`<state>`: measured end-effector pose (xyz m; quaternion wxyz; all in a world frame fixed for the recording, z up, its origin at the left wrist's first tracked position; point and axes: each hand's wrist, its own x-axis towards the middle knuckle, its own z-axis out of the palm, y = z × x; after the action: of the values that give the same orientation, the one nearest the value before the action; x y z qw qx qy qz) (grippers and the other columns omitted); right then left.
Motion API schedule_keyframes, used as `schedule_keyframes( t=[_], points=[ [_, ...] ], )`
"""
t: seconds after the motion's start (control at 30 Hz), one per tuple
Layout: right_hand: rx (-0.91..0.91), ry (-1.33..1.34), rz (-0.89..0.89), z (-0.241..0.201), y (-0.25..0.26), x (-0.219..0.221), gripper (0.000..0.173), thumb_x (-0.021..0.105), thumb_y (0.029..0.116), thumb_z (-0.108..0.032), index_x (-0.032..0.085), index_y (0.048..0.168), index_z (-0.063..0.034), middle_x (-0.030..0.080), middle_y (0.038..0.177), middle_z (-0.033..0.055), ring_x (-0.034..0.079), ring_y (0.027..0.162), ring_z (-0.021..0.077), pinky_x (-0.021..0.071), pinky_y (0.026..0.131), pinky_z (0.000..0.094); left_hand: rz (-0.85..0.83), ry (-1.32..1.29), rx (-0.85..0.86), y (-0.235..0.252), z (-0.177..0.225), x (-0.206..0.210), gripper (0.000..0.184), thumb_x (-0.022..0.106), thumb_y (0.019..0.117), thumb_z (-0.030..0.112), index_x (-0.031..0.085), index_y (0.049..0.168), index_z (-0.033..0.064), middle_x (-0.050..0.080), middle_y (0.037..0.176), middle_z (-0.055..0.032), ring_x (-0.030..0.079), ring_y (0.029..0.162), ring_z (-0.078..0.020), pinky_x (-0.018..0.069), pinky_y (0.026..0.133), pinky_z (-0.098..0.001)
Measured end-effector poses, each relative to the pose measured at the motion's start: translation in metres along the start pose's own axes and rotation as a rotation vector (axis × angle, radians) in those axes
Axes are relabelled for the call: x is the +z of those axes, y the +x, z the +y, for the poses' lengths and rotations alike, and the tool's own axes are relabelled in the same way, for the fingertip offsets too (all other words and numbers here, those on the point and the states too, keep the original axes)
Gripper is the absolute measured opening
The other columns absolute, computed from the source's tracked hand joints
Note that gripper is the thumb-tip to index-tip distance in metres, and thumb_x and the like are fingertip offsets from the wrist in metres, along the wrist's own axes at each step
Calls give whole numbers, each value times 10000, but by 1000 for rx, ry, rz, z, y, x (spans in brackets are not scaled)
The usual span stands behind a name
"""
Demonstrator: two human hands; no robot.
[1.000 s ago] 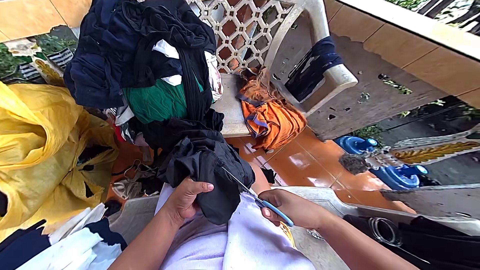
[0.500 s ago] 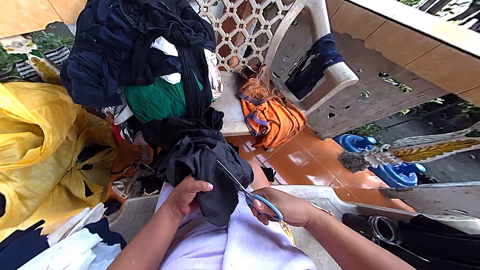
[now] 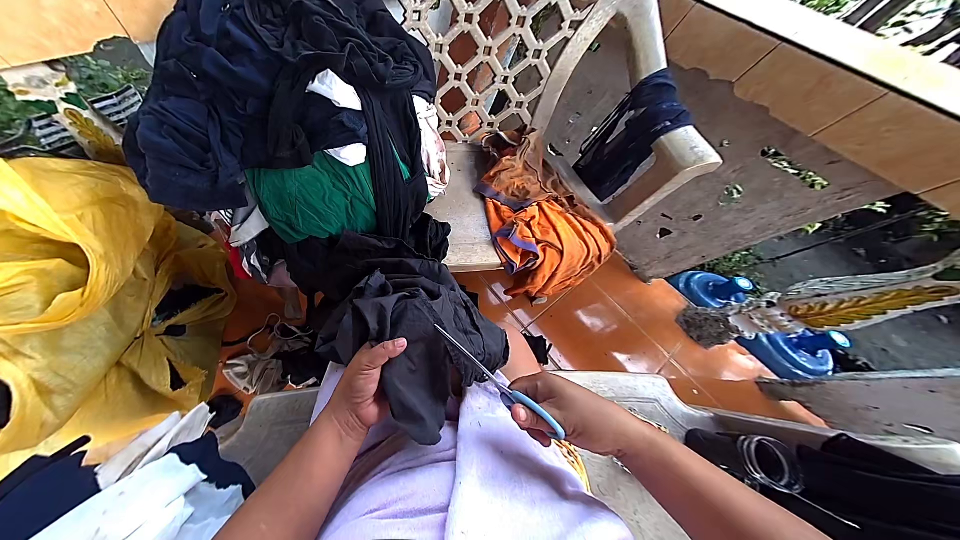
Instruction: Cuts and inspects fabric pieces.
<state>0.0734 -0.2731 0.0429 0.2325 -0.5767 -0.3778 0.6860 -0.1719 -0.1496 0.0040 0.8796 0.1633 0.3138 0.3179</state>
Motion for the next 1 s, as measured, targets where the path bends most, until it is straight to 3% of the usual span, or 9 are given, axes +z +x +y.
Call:
schedule_keyframes(
  t=[0.2,0.47,0.8,0.87,0.93,0.97,1.0],
  points=[
    [11,-7,-10,-5,9,10,362,693,854,-557,594,806,-212,574,625,-139,542,549,-27,447,553,156,36,5,-20,-6,1,9,150,515,946,11,603,1054,65,752,895,-103,751,820,-180,636,751,-358],
    [-14,5,52,-15,23,20,285,641,915,-441,583,787,-193,549,597,-136,500,522,-35,406,527,148,-41,68,-92,-10,-1,9,168,552,896,-8,631,1020,75,756,887,-92,750,819,-169,632,762,-345],
    [-56,-7,69,-11,19,16,232,670,913,-363,595,780,-189,563,607,-134,526,529,-32,435,530,145,-91,67,-100,-6,-3,1,207,589,867,-40,636,1034,74,756,913,-96,749,845,-174,629,785,-354],
    [-50,-25,73,-8,16,14,234,680,911,-365,596,784,-187,559,609,-138,522,528,-37,432,526,140,-104,72,-99,-6,-5,-2,210,670,869,36,631,1072,75,758,933,-92,750,871,-181,629,803,-367],
    [-40,-42,75,-5,13,11,227,681,909,-356,597,786,-185,559,608,-141,520,525,-41,431,523,140,-115,107,-91,-4,-4,-6,468,782,885,365,589,1214,93,752,1035,-70,736,975,-180,619,870,-384],
    [-28,-52,72,-4,12,10,220,681,912,-344,596,790,-181,559,606,-142,521,524,-42,432,524,140,-88,136,-74,-4,-3,-6,559,683,935,501,558,1302,98,736,1110,-66,716,1043,-178,606,908,-392],
    [-13,-67,68,-3,10,9,215,679,916,-332,592,793,-179,555,604,-143,521,524,-41,433,525,143,-30,187,-48,-2,-1,-3,545,462,1038,517,492,1383,97,700,1188,-66,682,1110,-171,582,948,-394]
  ],
)
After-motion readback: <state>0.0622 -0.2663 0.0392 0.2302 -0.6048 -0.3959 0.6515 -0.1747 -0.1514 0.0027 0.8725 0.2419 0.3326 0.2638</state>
